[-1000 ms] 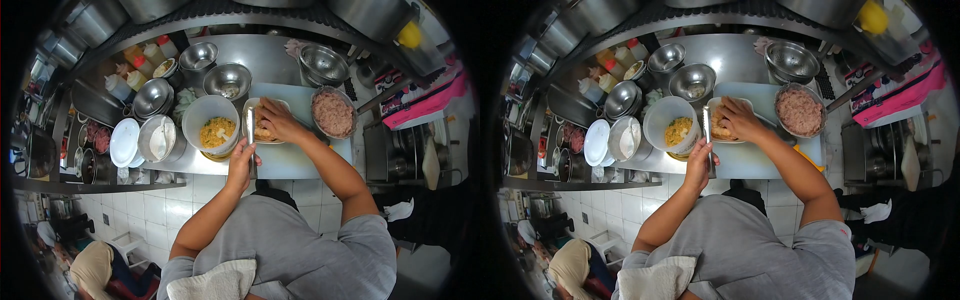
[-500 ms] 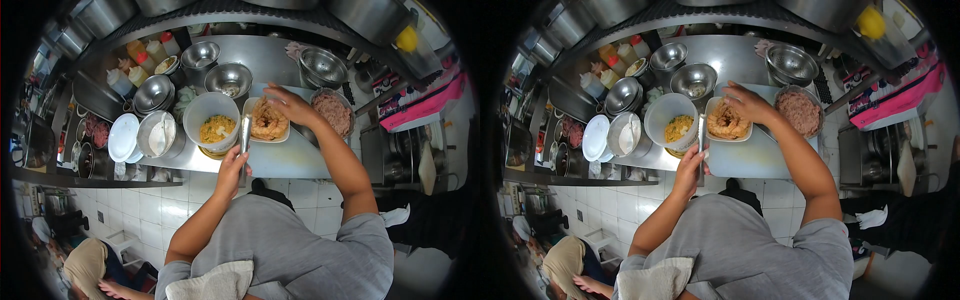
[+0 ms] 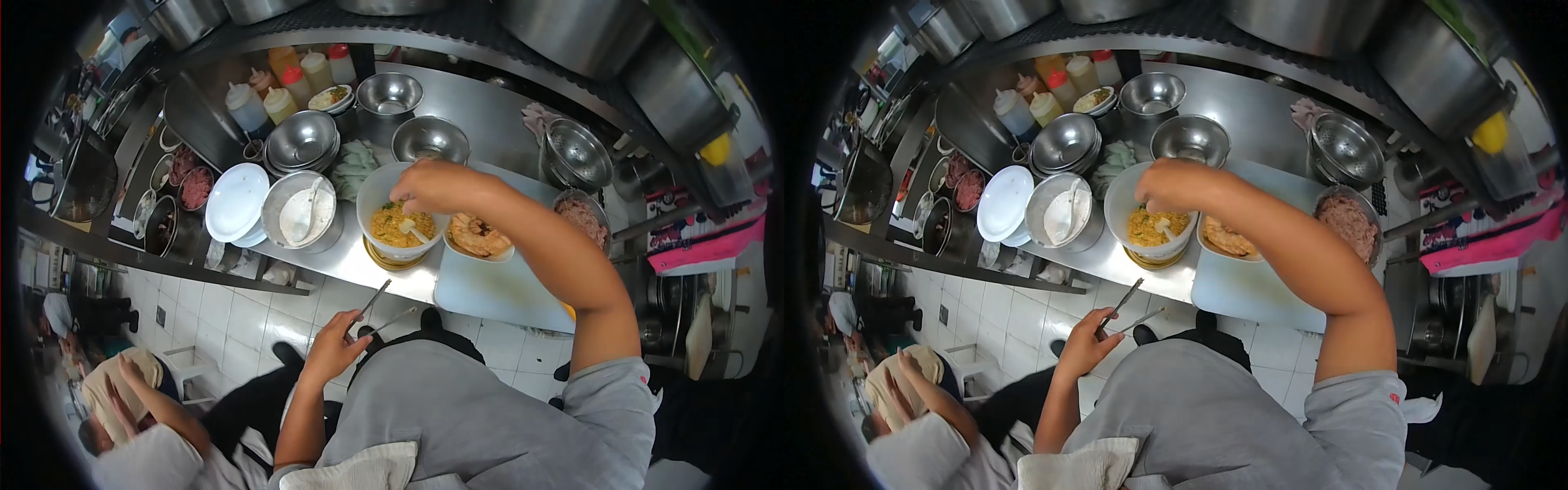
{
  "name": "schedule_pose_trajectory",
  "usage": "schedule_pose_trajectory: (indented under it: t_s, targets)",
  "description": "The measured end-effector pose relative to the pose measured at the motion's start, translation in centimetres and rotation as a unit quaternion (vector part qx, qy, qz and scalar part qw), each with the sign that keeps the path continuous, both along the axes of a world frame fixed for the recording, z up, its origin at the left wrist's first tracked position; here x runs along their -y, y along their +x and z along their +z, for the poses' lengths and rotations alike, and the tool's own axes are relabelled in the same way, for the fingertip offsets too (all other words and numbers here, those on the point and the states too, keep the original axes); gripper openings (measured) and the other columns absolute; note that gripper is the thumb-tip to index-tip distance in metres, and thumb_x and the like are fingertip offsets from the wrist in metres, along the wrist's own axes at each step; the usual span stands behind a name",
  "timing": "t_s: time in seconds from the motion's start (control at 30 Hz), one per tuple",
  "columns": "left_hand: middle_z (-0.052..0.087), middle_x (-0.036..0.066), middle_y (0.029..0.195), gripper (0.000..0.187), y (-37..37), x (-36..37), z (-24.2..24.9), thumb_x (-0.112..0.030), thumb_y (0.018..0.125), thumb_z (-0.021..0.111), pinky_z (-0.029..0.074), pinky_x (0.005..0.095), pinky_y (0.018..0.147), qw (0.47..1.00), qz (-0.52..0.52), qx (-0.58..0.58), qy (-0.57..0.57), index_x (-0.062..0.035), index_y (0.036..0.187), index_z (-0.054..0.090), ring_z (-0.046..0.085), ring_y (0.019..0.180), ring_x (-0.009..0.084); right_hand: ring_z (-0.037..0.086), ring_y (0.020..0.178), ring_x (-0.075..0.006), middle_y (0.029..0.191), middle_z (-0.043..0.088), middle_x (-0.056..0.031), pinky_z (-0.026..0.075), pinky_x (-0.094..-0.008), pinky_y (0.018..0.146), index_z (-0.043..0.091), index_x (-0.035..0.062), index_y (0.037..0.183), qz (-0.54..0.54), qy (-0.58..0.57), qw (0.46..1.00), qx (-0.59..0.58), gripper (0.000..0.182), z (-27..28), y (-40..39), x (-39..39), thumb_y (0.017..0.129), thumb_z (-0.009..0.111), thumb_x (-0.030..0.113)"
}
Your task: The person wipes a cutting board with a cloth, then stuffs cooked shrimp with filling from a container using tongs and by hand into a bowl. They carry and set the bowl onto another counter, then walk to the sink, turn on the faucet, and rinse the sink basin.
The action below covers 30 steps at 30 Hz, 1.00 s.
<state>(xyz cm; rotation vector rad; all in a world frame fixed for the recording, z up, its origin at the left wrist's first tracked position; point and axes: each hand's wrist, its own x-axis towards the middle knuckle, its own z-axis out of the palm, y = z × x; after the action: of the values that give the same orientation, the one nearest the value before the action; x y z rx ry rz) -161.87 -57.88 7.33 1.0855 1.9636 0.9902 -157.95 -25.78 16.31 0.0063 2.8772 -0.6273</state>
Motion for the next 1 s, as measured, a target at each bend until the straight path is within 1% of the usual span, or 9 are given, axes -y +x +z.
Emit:
schedule_pose_trajectory:
  t_s: [0.03, 0.1, 0.3, 0.43, 0.6, 0.83, 0.9, 0.97, 1.0]
  targets:
    - [0.058, 0.006, 0.095, 0.045, 0.0, 0.4, -0.2, -0.008, 0.073, 0.070, 0.043, 0.0225, 0.055, 1.000, 0.017, -0.004, -0.005, -0.0009, 0.114, 0.052, 0.049, 0.059, 0.0086, 0.062, 0.086, -0.0263, 0.096, 0.064, -0.0136, 0.049, -0.0366, 0.076, 0.064, 0.0053, 0.101, 0.003, 0.000, 1.000, 0.001, 0.027, -1.1, -1.3, 0.4, 0.075, 0.062, 0.014]
    - [0.059, 0.007, 0.099, 0.046, 0.4, 1.1, -0.7, -0.007, 0.073, 0.070, 0.044, 0.0235, 0.055, 0.999, 0.047, -0.013, -0.013, -0.0007, 0.114, 0.052, 0.051, 0.058, 0.0102, 0.063, 0.081, -0.0276, 0.091, 0.065, -0.0152, 0.051, -0.0376, 0.071, 0.068, 0.0072, 0.091, 0.039, 0.173, 0.980, 0.091, 0.021, -3.4, -3.4, 1.0, 0.071, 0.061, 0.009]
    - [0.059, 0.011, 0.100, 0.048, 1.4, 2.5, -2.1, -0.011, 0.072, 0.071, 0.047, 0.0266, 0.056, 0.997, 0.068, -0.020, -0.021, 0.0018, 0.114, 0.051, 0.057, 0.058, 0.0150, 0.065, 0.077, -0.0287, 0.083, 0.065, -0.0164, 0.053, -0.0393, 0.063, 0.070, 0.0061, 0.077, 0.088, 0.236, 0.964, 0.087, 0.013, -8.4, -6.1, 1.9, 0.070, 0.059, 0.008]
    - [0.060, 0.010, 0.100, 0.049, 1.4, 2.9, -2.5, -0.012, 0.073, 0.071, 0.047, 0.0270, 0.056, 0.997, 0.077, -0.023, -0.019, 0.0014, 0.115, 0.050, 0.057, 0.059, 0.0153, 0.066, 0.081, -0.0264, 0.091, 0.067, -0.0126, 0.053, -0.0384, 0.067, 0.070, 0.0072, 0.084, 0.125, 0.272, 0.945, 0.132, 0.018, -10.1, -6.3, 2.8, 0.077, 0.055, 0.014]
    - [0.060, 0.010, 0.099, 0.047, 0.5, 2.6, -2.4, -0.011, 0.073, 0.071, 0.047, 0.0268, 0.055, 0.996, 0.078, -0.045, -0.008, 0.0013, 0.114, 0.051, 0.057, 0.058, 0.0152, 0.063, 0.085, -0.0302, 0.088, 0.064, -0.0161, 0.051, -0.0413, 0.075, 0.068, 0.0049, 0.086, -0.005, 0.185, 0.977, 0.109, 0.020, -11.2, -6.1, 2.9, 0.079, 0.052, 0.014]
    - [0.059, 0.009, 0.098, 0.046, 0.2, 2.4, -1.9, -0.007, 0.072, 0.070, 0.046, 0.0259, 0.051, 0.995, 0.084, -0.048, 0.008, 0.0003, 0.113, 0.051, 0.055, 0.056, 0.0144, 0.063, 0.085, -0.0272, 0.088, 0.064, -0.0152, 0.051, -0.0381, 0.072, 0.065, 0.0025, 0.087, 0.009, 0.176, 0.984, 0.034, 0.017, -7.2, -5.0, 0.5, 0.076, 0.058, 0.013]
    - [0.059, 0.009, 0.099, 0.046, 0.2, 2.2, -1.8, -0.007, 0.072, 0.071, 0.046, 0.0261, 0.052, 0.996, 0.077, -0.051, 0.000, -0.0003, 0.113, 0.051, 0.055, 0.056, 0.0147, 0.062, 0.078, -0.0224, 0.081, 0.064, -0.0124, 0.050, -0.0353, 0.067, 0.064, 0.0047, 0.086, -0.066, 0.030, 0.991, 0.114, 0.015, -1.4, -3.9, -0.1, 0.073, 0.061, 0.011]
    - [0.059, 0.009, 0.099, 0.046, 0.1, 2.3, -2.1, -0.007, 0.072, 0.071, 0.046, 0.0262, 0.052, 0.996, 0.064, -0.055, 0.001, -0.0007, 0.113, 0.051, 0.055, 0.056, 0.0148, 0.061, 0.069, -0.0188, 0.073, 0.063, -0.0099, 0.048, -0.0330, 0.064, 0.063, 0.0065, 0.085, -0.078, -0.100, 0.989, -0.072, 0.013, -0.4, -0.7, -2.5, 0.074, 0.061, 0.012]
    - [0.059, 0.009, 0.099, 0.047, 0.2, 2.3, -2.2, -0.007, 0.072, 0.071, 0.046, 0.0264, 0.052, 0.996, 0.061, -0.060, -0.002, -0.0011, 0.113, 0.051, 0.055, 0.056, 0.0149, 0.061, 0.067, -0.0183, 0.073, 0.062, -0.0095, 0.048, -0.0323, 0.063, 0.063, 0.0061, 0.086, -0.118, -0.102, 0.987, -0.040, 0.014, 1.9, 1.1, -2.6, 0.073, 0.062, 0.013]
